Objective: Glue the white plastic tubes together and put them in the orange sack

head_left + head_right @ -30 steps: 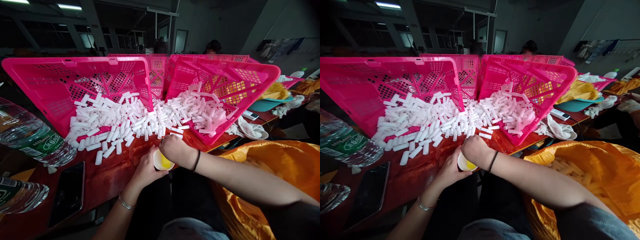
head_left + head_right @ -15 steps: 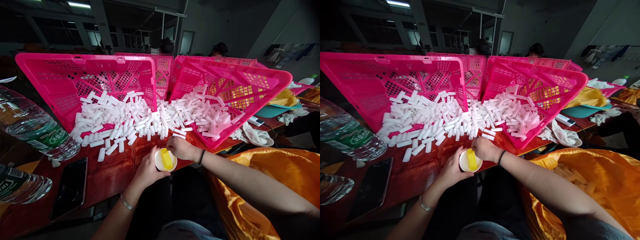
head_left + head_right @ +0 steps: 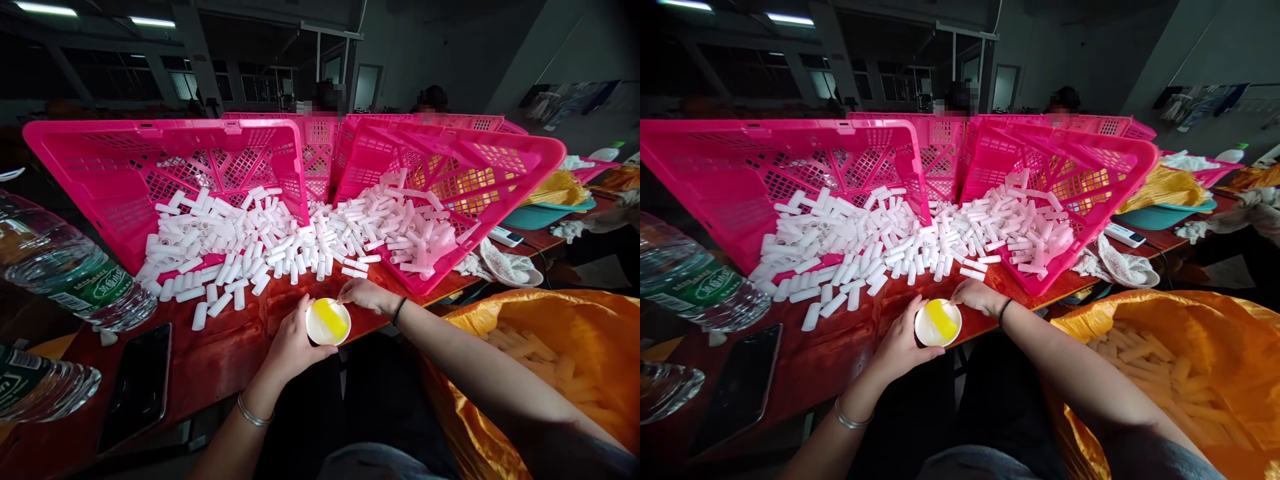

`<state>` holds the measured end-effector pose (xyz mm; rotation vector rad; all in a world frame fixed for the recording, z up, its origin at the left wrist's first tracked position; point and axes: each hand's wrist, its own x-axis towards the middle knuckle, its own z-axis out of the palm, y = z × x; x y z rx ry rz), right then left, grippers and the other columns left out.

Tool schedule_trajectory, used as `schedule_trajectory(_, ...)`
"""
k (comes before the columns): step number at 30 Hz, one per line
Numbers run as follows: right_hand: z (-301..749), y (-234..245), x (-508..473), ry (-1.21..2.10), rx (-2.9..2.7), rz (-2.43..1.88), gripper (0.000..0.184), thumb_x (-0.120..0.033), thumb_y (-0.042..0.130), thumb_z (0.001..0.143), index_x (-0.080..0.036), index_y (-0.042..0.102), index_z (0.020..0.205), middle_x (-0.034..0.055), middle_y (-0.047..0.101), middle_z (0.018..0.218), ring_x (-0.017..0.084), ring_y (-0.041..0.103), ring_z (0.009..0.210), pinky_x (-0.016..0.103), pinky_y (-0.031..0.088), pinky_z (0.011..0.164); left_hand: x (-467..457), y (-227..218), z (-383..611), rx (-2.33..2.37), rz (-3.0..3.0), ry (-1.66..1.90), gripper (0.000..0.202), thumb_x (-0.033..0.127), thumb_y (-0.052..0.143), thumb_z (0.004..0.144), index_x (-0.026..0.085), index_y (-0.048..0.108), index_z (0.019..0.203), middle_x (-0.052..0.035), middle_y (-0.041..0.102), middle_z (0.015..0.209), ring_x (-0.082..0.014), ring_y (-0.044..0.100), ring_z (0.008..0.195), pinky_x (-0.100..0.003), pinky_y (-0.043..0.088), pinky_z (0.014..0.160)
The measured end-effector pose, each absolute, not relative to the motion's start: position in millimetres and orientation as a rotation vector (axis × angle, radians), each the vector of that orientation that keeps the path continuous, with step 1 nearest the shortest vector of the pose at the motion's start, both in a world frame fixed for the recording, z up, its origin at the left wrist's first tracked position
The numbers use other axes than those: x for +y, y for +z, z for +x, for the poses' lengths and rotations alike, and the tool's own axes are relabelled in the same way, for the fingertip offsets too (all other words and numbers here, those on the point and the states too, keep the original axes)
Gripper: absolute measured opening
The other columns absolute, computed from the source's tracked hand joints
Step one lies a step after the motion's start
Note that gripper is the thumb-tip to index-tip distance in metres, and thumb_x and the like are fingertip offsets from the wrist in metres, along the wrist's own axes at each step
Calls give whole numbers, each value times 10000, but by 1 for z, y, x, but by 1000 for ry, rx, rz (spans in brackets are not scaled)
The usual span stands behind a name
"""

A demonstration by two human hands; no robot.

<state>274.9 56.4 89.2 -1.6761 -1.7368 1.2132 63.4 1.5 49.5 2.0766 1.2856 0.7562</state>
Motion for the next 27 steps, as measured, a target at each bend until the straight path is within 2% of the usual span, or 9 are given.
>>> schedule_trajectory(5, 286, 88, 62, 1237, -1693, -1744, 136, -159, 600, 699, -150, 617, 564, -60, 460, 432, 82, 375, 414, 215, 324, 424, 2, 50, 64, 1302, 2064, 712, 1068, 378, 827, 620, 209, 193, 1463, -171, 455, 1446, -349, 411, 1345, -547, 332, 1097)
schedule_trajectory(8, 295, 95, 58, 1162, -1733, -1724, 99, -166, 587, 726, -139, 630, 641, -42, 510, 497, 88, 432, 461, 212, 352, 466, 1, 52, 65, 1320, 2054, 697, 1070, 361, 826, 623, 198, 186, 1465, -173, 452, 1449, -346, 401, 1352, -541, 322, 1106)
schedule_trajectory(11, 305, 110, 42, 1011, -1794, -1658, 92, -138, 549, 757, -141, 633, 720, -4, 589, 636, 117, 521, 600, 229, 411, 590, 1, 52, 64, 1296, 2072, 713, 1069, 364, 821, 633, 208, 179, 1473, -174, 455, 1446, -356, 407, 1348, -549, 334, 1098)
schedule_trajectory(14, 310, 123, 16, 795, -1961, -1564, 138, -84, 511, 765, -151, 631, 750, 31, 627, 759, 150, 553, 723, 261, 422, 701, 0, 51, 62, 1258, 2112, 724, 1146, 402, 842, 599, 213, 148, 1491, -196, 372, 1498, -385, 346, 1380, -570, 319, 1103)
schedule_trajectory(16, 307, 124, -2, 581, -2128, -1536, 181, -55, 481, 780, -153, 627, 735, 50, 618, 770, 162, 549, 720, 278, 420, 700, -1, 50, 61, 1250, 2129, 738, 1187, 391, 851, 587, 208, 114, 1499, -209, 317, 1522, -389, 314, 1396, -570, 314, 1107)
schedule_trajectory(19, 296, 116, -24, 353, -2242, -1549, 228, -48, 446, 826, -151, 627, 734, 72, 604, 768, 178, 552, 706, 292, 429, 675, -3, 49, 60, 1259, 2132, 783, 1160, 291, 827, 624, 224, 74, 1504, -189, 402, 1471, -365, 387, 1359, -553, 343, 1092)
schedule_trajectory(22, 283, 101, -37, 327, -2215, -1522, 229, -45, 448, 836, -153, 637, 763, 83, 613, 779, 193, 569, 725, 301, 454, 680, -4, 49, 61, 1269, 2127, 796, 1154, 251, 819, 623, 242, 74, 1505, -168, 466, 1421, -361, 437, 1323, -547, 362, 1077)
schedule_trajectory(27, 276, 98, -44, 430, -2173, -1465, 242, -29, 456, 833, -171, 647, 789, 73, 632, 794, 199, 588, 758, 303, 478, 708, -5, 50, 61, 1266, 2126, 796, 1165, 248, 814, 630, 251, 49, 1507, -168, 456, 1425, -363, 434, 1323, -549, 363, 1075)
